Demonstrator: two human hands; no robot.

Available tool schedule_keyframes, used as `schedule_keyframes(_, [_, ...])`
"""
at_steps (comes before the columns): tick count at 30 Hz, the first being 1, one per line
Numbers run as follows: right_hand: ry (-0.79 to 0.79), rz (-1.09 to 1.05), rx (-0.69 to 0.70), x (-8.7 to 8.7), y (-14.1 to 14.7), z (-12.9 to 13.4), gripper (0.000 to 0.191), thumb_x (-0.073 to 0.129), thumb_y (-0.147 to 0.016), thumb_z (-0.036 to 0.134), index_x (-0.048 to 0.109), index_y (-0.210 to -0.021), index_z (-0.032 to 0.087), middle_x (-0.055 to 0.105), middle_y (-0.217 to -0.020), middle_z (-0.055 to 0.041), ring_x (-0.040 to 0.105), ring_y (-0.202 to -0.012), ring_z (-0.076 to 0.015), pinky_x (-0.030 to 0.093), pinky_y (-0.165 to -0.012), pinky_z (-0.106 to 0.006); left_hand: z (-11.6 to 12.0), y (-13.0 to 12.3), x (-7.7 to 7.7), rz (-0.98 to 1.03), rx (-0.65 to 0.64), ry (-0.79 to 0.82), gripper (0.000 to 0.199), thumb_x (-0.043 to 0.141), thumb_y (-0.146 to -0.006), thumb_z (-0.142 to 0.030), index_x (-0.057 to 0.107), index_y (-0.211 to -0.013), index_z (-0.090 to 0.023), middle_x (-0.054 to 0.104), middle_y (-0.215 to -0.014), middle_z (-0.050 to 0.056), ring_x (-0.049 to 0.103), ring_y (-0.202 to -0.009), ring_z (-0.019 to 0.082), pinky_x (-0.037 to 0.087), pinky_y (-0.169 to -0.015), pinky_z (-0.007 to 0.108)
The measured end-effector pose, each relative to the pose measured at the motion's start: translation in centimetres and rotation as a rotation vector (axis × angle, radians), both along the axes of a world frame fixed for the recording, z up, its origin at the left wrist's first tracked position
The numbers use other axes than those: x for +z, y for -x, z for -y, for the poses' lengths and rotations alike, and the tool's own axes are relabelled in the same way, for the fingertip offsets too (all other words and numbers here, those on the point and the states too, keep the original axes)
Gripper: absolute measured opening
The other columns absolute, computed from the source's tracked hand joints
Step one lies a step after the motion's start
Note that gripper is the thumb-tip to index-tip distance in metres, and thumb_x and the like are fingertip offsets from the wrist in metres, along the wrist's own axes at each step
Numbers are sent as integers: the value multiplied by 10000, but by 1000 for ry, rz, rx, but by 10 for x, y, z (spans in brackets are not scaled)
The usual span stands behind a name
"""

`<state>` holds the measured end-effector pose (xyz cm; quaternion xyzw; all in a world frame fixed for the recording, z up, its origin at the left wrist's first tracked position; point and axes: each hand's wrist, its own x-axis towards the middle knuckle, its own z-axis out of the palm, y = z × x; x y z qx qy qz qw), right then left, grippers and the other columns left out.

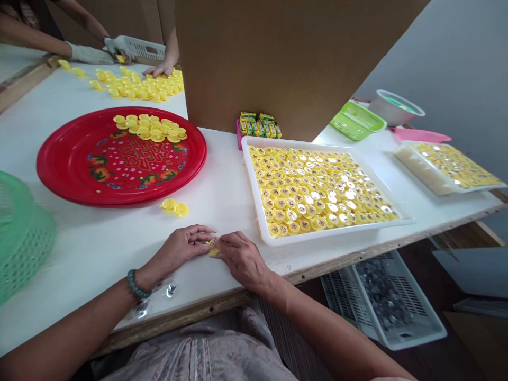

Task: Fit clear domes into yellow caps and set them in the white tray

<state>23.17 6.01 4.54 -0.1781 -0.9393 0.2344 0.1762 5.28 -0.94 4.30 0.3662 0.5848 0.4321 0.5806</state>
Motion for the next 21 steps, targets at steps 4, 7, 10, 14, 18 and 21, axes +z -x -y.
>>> schedule_keyframes(4, [74, -114, -75, -8, 1, -1, 177, 540, -872, 203, 658, -1004, 216, 661, -871, -40, 551, -817, -164, 488, -728, -288, -3, -3, 1, 8, 40, 64, 376, 677, -649, -244, 581, -1000, -147, 718, -931, 82, 643, -744, 160, 481, -660, 252])
schedule_keyframes(7, [69, -114, -85, -13, 2, -2, 182, 530, -873, 188, 669, -986, 221, 662, -839, -38, 550, -816, -167, 483, -731, -287, -5, -3, 3, 14, 60, 105, 373, 701, -617, -240, 581, -957, -144, 719, -917, 86, 645, -713, 159, 484, -631, 248])
schedule_keyframes(10, [61, -77, -76, -8, 2, 0, 179, 563, -856, 233, 666, -1001, 215, 658, -882, -46, 549, -857, -172, 476, -771, -287, -5, -2, 5, 12, 69, 139, 394, 720, -594, -259, 576, -944, -147, 719, -904, 86, 659, -753, 180, 500, -654, 259])
schedule_keyframes(14, [76, -59, -140, 2, 6, 7, 144, 561, -857, 274, 683, -886, 203, 627, -986, -60, 563, -905, -155, 447, -836, -269, -5, 1, -1, -46, 57, 113, 451, 746, -565, -324, 574, -946, -156, 716, -893, 86, 667, -845, 226, 521, -745, 308])
schedule_keyframes(18, [269, 38, -267, 7, 12, 3, 92, 661, -777, 264, 632, -790, 177, 600, -775, -2, 557, -687, -100, 428, -635, -190, -7, 4, -9, -52, 50, 120, 472, 758, -545, -380, 582, -923, -159, 715, -868, 86, 674, -832, 239, 538, -742, 328])
schedule_keyframes(21, [401, 165, -291, 10, 15, -7, 233, 748, -681, 293, 568, -776, 179, 547, -643, 54, 494, -568, -76, 349, -514, -166, -9, 4, -10, -71, 40, 148, 457, 766, -535, -408, 589, -882, -170, 719, -827, 72, 680, -798, 232, 547, -713, 312])
